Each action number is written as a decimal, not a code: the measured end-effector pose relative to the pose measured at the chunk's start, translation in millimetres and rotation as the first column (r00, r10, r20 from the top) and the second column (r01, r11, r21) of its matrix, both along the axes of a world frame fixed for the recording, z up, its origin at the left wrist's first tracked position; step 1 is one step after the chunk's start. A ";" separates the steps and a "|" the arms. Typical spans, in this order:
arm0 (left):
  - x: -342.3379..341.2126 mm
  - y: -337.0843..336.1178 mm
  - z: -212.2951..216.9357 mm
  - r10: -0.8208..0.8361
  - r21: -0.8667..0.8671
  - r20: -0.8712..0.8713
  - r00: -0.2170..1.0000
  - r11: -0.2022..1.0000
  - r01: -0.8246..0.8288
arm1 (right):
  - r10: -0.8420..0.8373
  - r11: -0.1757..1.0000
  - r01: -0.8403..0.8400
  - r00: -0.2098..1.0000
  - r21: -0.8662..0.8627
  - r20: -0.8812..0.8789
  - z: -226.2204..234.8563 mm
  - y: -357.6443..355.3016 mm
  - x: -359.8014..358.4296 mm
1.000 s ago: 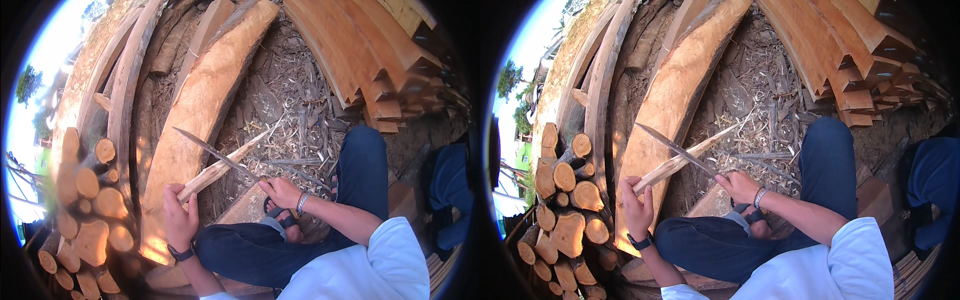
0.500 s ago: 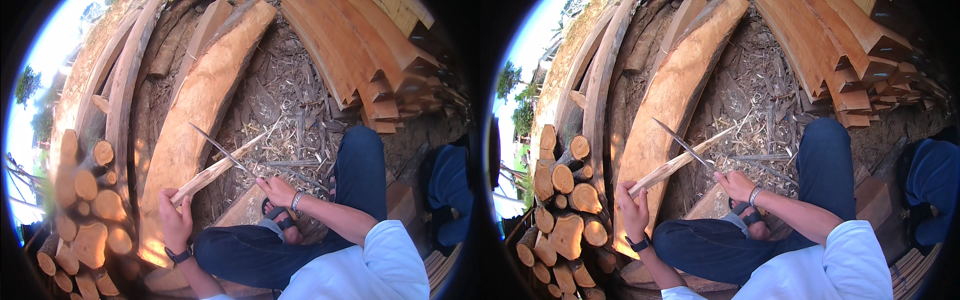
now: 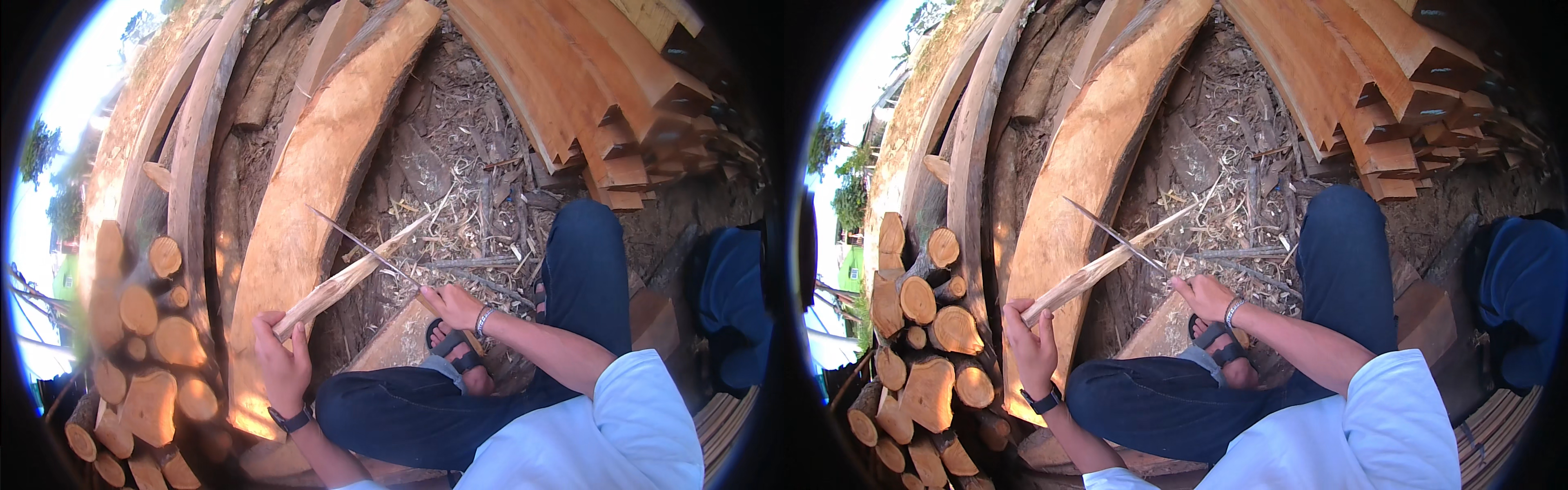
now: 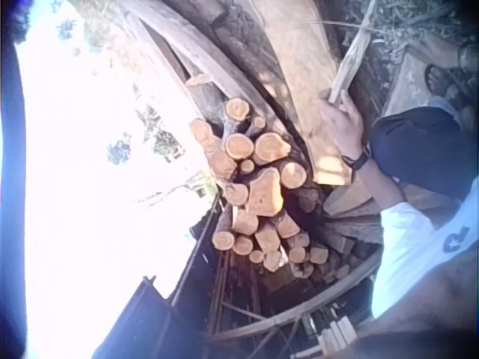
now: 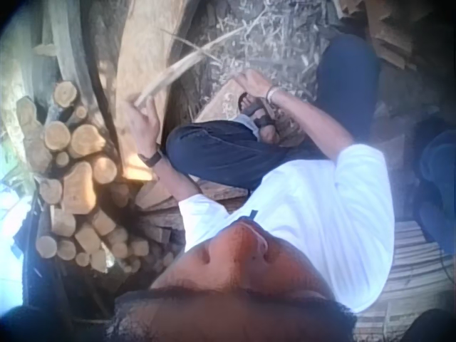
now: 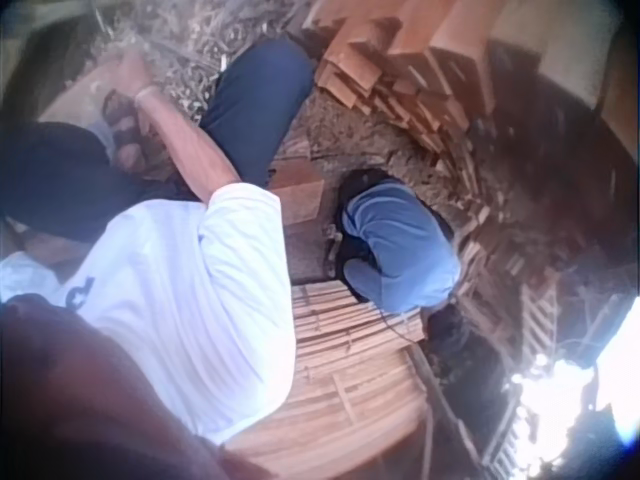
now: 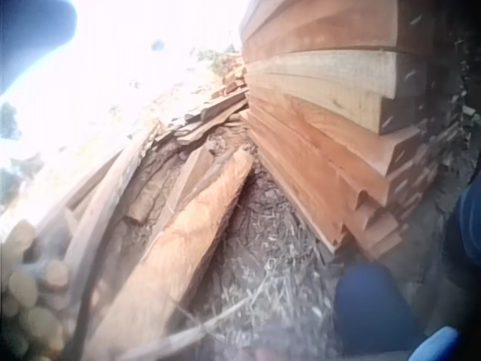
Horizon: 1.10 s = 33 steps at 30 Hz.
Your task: The person whittles a long wooden stick with a large blade, shaving off thin strips of bark and wood to sharpen or smooth the surface.
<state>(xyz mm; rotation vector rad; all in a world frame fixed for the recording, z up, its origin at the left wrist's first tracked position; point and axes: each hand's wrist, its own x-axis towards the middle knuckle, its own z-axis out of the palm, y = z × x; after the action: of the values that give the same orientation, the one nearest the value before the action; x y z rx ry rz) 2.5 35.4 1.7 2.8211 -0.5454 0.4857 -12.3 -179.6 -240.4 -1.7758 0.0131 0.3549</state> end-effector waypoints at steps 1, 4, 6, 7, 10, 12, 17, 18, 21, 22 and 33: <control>0.1 1.9 -0.1 -0.010 -0.003 0.006 1.000 1.000 0.010 | -0.022 1.000 0.022 1.000 -0.003 0.021 -2.9 2.3 -1.6; 1.0 15.4 -6.0 0.058 -0.088 -0.057 0.997 0.994 -0.063 | -0.051 0.999 0.050 0.996 0.011 0.080 12.7 8.5 -4.5; 3.0 13.1 -5.9 0.056 -0.105 -0.094 0.994 0.992 -0.065 | -0.057 0.998 0.052 0.992 0.046 0.114 15.4 7.8 -7.1; 3.4 12.7 -6.0 0.054 -0.114 -0.112 0.992 0.991 -0.067 | -0.033 0.999 0.032 0.997 0.012 0.067 12.1 7.8 -6.4; 5.5 13.2 -6.5 0.059 -0.128 -0.098 0.993 0.989 -0.071 | -0.020 0.999 0.019 1.000 -0.041 -0.012 -3.9 6.4 2.6; 3.9 18.0 -7.3 0.074 -0.131 -0.100 0.992 0.988 -0.087 | -0.028 1.000 0.028 1.000 -0.009 0.008 10.3 8.0 -1.9; 3.7 12.8 -7.8 0.084 -0.124 -0.105 0.991 0.988 -0.097 | -0.063 0.998 0.064 0.995 -0.002 0.077 2.5 7.7 -3.7; 3.3 13.7 -7.9 0.085 -0.121 -0.103 0.991 0.988 -0.098 | -0.043 0.998 0.044 0.999 -0.044 0.027 0.4 6.7 -0.3; 2.7 16.9 -7.9 0.091 -0.140 -0.104 0.990 0.985 -0.105 | -0.028 0.998 0.028 1.000 -0.053 0.002 10.0 8.0 -1.4; 2.7 17.4 -8.3 0.093 -0.151 -0.106 0.990 0.982 -0.109 | -0.031 0.999 0.032 0.998 -0.030 0.048 9.7 9.3 -2.1; 3.3 13.4 -7.7 0.087 -0.105 -0.099 0.991 0.990 -0.097 | -0.030 0.999 0.032 0.998 -0.025 0.053 1.5 9.9 -5.4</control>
<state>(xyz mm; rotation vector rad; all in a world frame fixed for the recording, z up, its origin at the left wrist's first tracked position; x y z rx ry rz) 5.8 48.8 -6.0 2.7559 -0.3600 0.3843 -17.6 -169.7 -238.8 -1.8081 0.0080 0.2866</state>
